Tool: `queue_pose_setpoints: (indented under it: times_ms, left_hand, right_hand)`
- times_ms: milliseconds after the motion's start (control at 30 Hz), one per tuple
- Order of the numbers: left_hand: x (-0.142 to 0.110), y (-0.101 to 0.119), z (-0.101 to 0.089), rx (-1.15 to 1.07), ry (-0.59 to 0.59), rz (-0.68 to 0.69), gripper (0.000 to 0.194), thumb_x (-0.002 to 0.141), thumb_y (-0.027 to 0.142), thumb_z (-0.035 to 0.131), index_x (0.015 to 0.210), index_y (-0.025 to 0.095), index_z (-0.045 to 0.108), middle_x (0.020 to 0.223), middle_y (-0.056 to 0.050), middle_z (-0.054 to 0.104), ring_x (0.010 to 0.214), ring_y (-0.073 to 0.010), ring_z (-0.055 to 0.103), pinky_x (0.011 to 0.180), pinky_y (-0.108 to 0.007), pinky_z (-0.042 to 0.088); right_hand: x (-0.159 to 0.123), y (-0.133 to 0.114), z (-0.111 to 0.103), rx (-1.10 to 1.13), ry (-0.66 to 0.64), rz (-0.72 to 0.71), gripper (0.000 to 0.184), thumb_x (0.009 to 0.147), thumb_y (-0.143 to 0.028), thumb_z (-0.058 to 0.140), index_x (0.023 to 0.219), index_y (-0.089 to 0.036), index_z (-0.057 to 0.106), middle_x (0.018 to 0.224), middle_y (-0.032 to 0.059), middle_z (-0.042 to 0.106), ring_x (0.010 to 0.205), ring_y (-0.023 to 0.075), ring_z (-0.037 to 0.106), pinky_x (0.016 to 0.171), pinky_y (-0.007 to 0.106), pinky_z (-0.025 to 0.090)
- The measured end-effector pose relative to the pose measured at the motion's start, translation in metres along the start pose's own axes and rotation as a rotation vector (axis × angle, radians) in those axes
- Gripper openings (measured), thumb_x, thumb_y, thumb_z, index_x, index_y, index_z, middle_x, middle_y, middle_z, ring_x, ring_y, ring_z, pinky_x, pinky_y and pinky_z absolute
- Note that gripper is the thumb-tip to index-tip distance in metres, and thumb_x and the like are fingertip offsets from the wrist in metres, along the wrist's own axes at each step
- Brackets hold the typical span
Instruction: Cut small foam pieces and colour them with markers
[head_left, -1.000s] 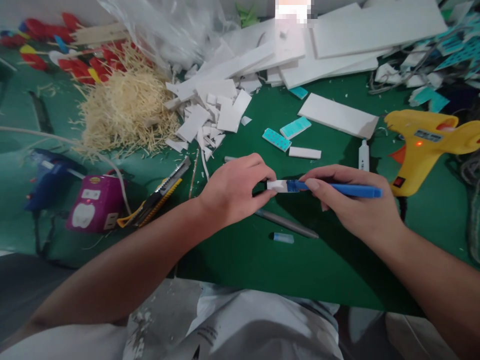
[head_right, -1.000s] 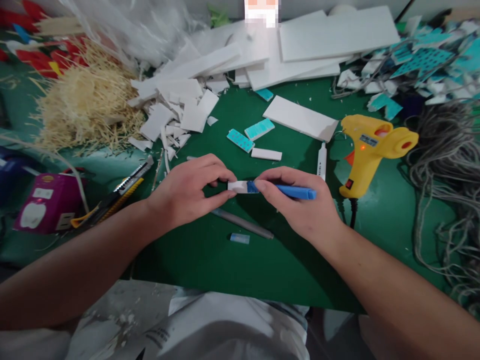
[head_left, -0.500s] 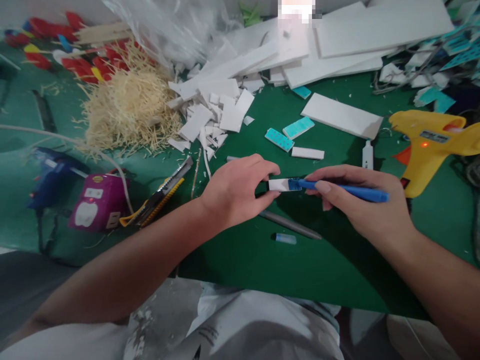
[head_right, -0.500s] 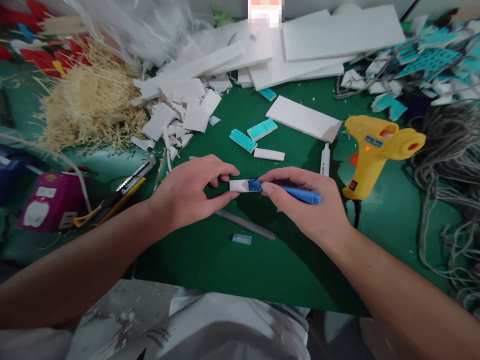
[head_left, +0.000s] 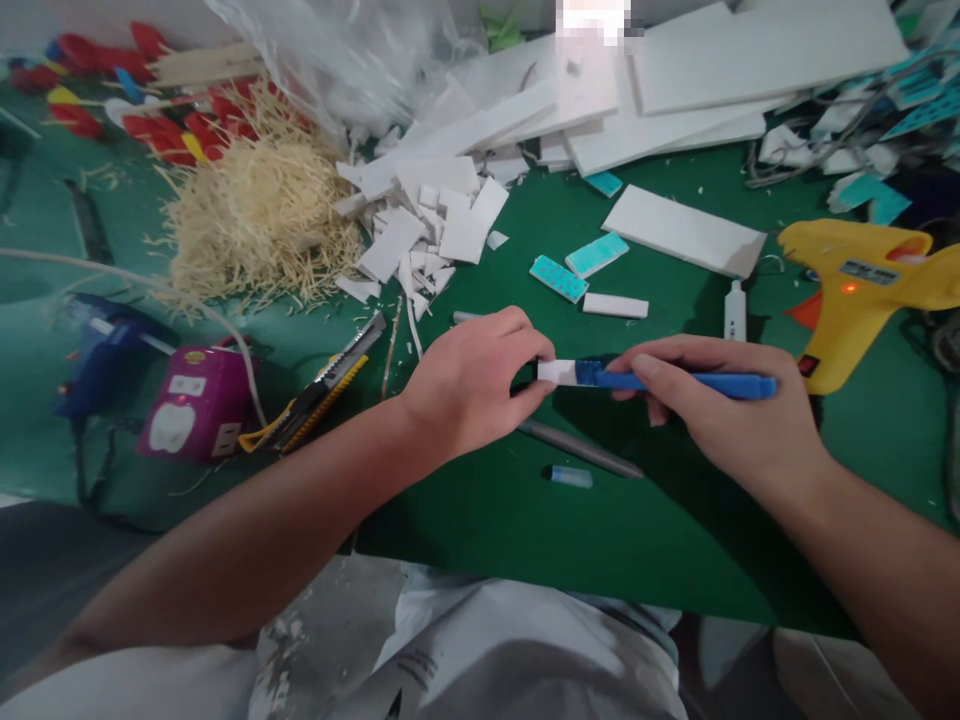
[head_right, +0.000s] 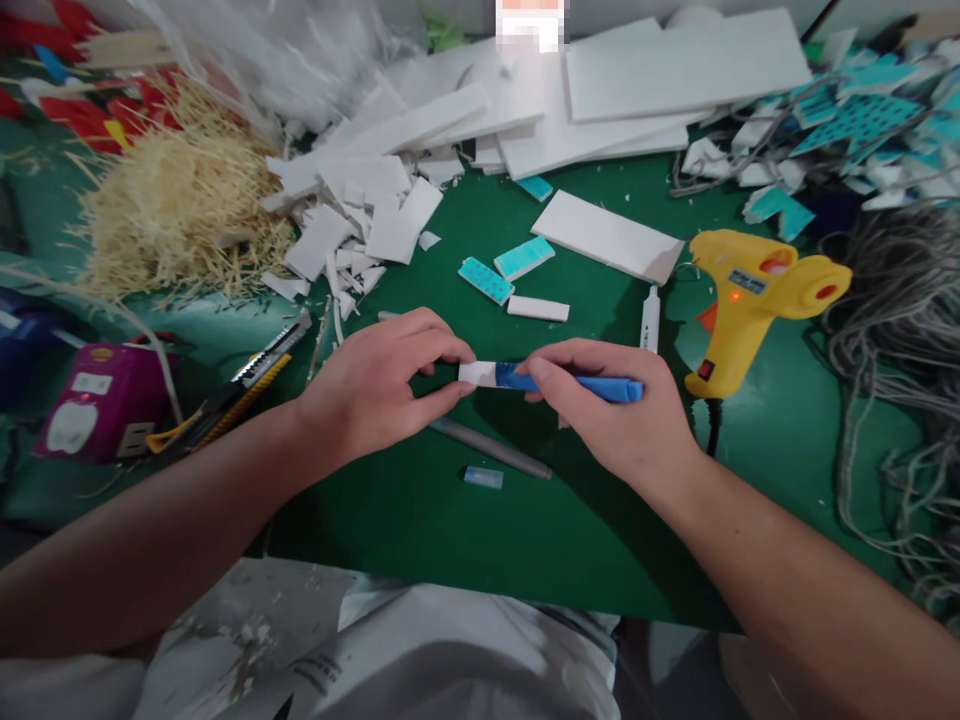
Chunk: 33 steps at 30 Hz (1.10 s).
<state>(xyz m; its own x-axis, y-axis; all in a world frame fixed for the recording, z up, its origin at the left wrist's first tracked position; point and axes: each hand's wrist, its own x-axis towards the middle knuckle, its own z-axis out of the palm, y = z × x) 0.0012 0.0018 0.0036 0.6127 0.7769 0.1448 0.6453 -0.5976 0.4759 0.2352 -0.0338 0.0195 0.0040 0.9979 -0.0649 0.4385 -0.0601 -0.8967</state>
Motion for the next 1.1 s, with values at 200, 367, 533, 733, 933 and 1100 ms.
queue_pose_setpoints:
  times_ms: [200,367,533,733,933,1100]
  left_hand:
    - [-0.0005,-0.0013,0.003,0.013,0.022,0.02,0.013,0.095,0.028,0.067,0.1,0.017,0.073,0.094,-0.003,0.067,0.078,-0.0159,0.062,0.067,-0.027,0.044]
    - [-0.0009,-0.0006,0.0031,0.001,0.026,0.007,0.011,0.093,0.026,0.069,0.099,0.017,0.073,0.095,-0.002,0.067,0.073,-0.0138,0.06,0.065,-0.026,0.043]
    - [-0.0005,-0.0007,0.0022,0.006,0.025,-0.002,0.011,0.094,0.026,0.069,0.099,0.017,0.073,0.093,-0.002,0.067,0.072,-0.0138,0.058,0.064,-0.026,0.042]
    - [0.0004,0.0,0.0015,0.009,0.009,-0.009,0.011,0.094,0.027,0.069,0.098,0.018,0.072,0.093,-0.002,0.067,0.077,-0.015,0.061,0.067,-0.027,0.044]
    - [0.0021,0.0014,0.0007,-0.006,-0.021,-0.036,0.011,0.094,0.027,0.069,0.1,0.018,0.072,0.095,-0.002,0.067,0.075,-0.0136,0.06,0.066,-0.026,0.044]
    - [0.002,0.0015,0.0008,0.006,-0.023,-0.05,0.01,0.093,0.028,0.07,0.098,0.018,0.072,0.092,-0.001,0.065,0.071,-0.013,0.056,0.065,-0.026,0.042]
  right_hand:
    - [-0.0015,0.0045,0.0005,0.019,0.068,-0.04,0.009,0.086,-0.034,0.077,0.083,-0.03,0.084,0.067,-0.0011,0.074,0.045,0.0096,0.055,0.042,0.023,0.045]
    - [-0.0004,0.0071,0.0006,-0.022,-0.018,-0.064,0.015,0.086,-0.034,0.076,0.074,-0.029,0.082,0.061,-0.0007,0.072,0.043,0.0096,0.054,0.041,0.023,0.042]
    - [-0.0012,0.0052,0.0006,-0.012,0.034,-0.058,0.011,0.085,-0.034,0.076,0.08,-0.029,0.084,0.06,-0.0013,0.072,0.043,0.0094,0.052,0.04,0.023,0.04]
    - [-0.0025,0.0062,0.0021,0.0,0.06,-0.025,0.011,0.086,-0.037,0.077,0.082,-0.029,0.084,0.064,-0.0009,0.073,0.046,0.0106,0.054,0.043,0.024,0.044]
    - [-0.0049,0.008,0.0026,-0.017,0.021,-0.049,0.015,0.086,-0.036,0.076,0.075,-0.03,0.083,0.06,-0.0005,0.071,0.043,0.0114,0.052,0.04,0.026,0.042]
    - [-0.0061,0.0036,0.0012,-0.032,0.031,0.005,0.009,0.087,-0.036,0.078,0.087,-0.029,0.084,0.068,-0.0008,0.074,0.049,0.0122,0.058,0.046,0.026,0.048]
